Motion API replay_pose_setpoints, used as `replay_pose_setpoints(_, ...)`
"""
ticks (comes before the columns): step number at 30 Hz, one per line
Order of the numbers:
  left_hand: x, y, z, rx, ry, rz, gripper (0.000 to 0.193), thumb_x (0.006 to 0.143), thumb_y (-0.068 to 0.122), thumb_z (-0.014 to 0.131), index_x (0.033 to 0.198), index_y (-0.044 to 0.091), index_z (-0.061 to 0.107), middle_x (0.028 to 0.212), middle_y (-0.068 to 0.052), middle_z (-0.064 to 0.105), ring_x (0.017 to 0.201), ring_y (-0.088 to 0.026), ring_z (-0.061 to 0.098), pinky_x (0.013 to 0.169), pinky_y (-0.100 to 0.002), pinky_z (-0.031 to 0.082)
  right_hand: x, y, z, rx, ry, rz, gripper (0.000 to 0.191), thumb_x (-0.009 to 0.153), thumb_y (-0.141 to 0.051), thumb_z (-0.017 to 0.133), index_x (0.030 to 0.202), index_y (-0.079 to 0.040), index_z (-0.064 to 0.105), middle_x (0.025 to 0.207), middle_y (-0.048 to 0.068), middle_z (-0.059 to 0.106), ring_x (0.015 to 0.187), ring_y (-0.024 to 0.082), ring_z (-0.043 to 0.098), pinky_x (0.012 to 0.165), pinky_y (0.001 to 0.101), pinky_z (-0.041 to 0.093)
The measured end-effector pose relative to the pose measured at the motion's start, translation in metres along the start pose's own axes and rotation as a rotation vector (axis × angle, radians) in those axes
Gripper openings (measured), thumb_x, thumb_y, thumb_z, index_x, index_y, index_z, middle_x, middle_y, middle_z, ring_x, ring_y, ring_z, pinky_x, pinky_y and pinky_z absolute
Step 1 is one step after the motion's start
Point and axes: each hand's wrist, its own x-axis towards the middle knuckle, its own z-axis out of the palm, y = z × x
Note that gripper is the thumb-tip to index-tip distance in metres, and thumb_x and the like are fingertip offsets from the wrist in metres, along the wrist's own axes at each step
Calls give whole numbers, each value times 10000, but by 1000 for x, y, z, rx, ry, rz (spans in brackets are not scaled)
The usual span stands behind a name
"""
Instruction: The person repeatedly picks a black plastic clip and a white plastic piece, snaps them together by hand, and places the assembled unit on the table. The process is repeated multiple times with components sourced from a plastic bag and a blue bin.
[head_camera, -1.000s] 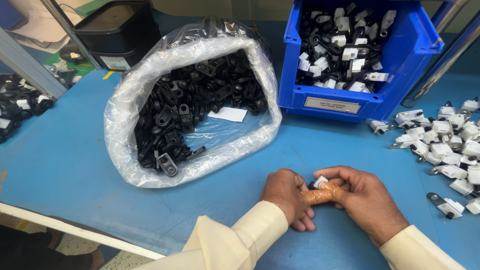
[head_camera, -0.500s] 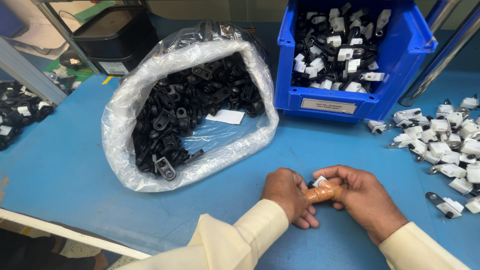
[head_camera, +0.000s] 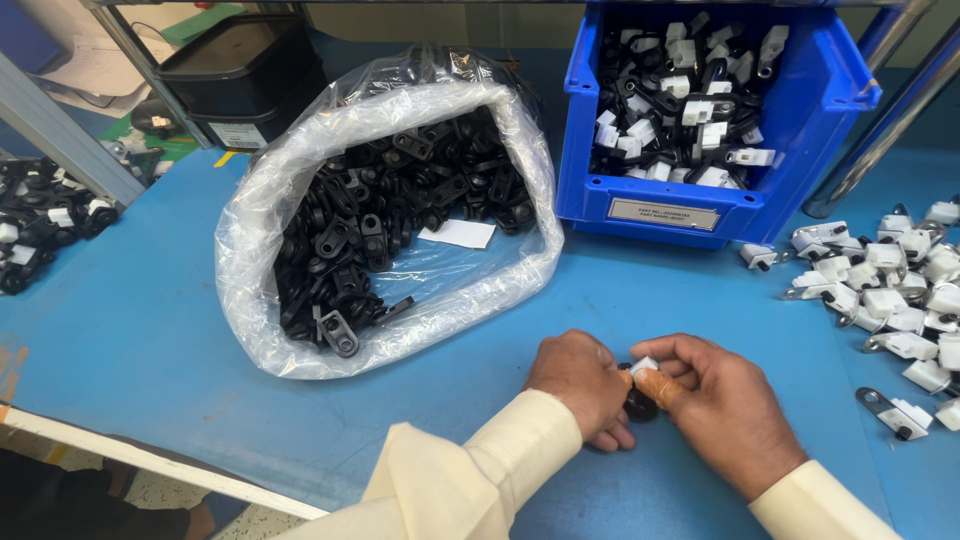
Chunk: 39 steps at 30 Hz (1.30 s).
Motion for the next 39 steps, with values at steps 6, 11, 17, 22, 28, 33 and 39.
replay_pose_setpoints(6, -7, 13, -1, 430, 26, 58, 119, 953, 90, 656, 975, 1, 733, 759, -139, 774, 638, -199, 768, 553, -303, 614, -2, -6, 2, -91, 21, 28, 266, 870, -150, 784, 1125, -75, 768, 758, 56, 710, 625, 155, 616, 577, 317, 530)
replay_pose_setpoints(11, -11, 8, 1, 558, 103, 175, 112, 798, 30, 820, 883, -7, 757, 759, -150, 756, 685, -219, 753, 656, -340, 615, 9, -9, -8, 154, -134, 171, 287, 906, -111, 725, 1180, -39, 683, 794, 73, 678, 612, 164, 639, 554, 321, 559)
replay_pose_setpoints(17, -22, -5, 4, 356, 162, 163, 83, 853, 42, 761, 908, 5, 711, 837, -172, 752, 774, -272, 787, 720, -368, 641, 12, -29, -12, -238, -265, 159, 223, 986, -243, 639, 1104, -55, 661, 744, 84, 699, 574, 170, 630, 515, 336, 550)
replay_pose_setpoints(22, -21, -7, 10, 452, 235, 291, 89, 851, 9, 709, 932, 28, 738, 938, -192, 734, 893, -337, 730, 798, -411, 609, 6, -33, -1, 17, -155, 278, 190, 999, -201, 652, 1068, -25, 640, 709, 166, 638, 547, 209, 587, 499, 353, 503)
replay_pose_setpoints(28, -15, -13, 9, 171, 141, 176, 124, 906, 102, 724, 891, -9, 672, 870, -175, 749, 752, -277, 775, 599, -365, 609, 6, -27, 1, 204, -118, 373, 219, 1007, -189, 642, 1060, 22, 625, 736, 134, 663, 548, 192, 549, 487, 358, 491)
replay_pose_setpoints(33, -7, -18, 2, -118, 20, -3, 311, 918, 222, 767, 929, -27, 581, 861, -185, 738, 703, -244, 771, 515, -291, 620, 6, -22, -1, 130, -162, 348, 207, 1020, -218, 594, 1057, -17, 623, 702, 129, 636, 490, 184, 536, 458, 343, 480)
replay_pose_setpoints(39, 4, -20, -3, -154, -63, 22, 224, 929, 137, 725, 927, -57, 614, 883, -225, 748, 723, -272, 787, 536, -308, 654, 9, -20, -9, 123, -238, 351, 236, 1025, -260, 574, 1060, -29, 612, 677, 115, 606, 434, 171, 503, 387, 327, 416)
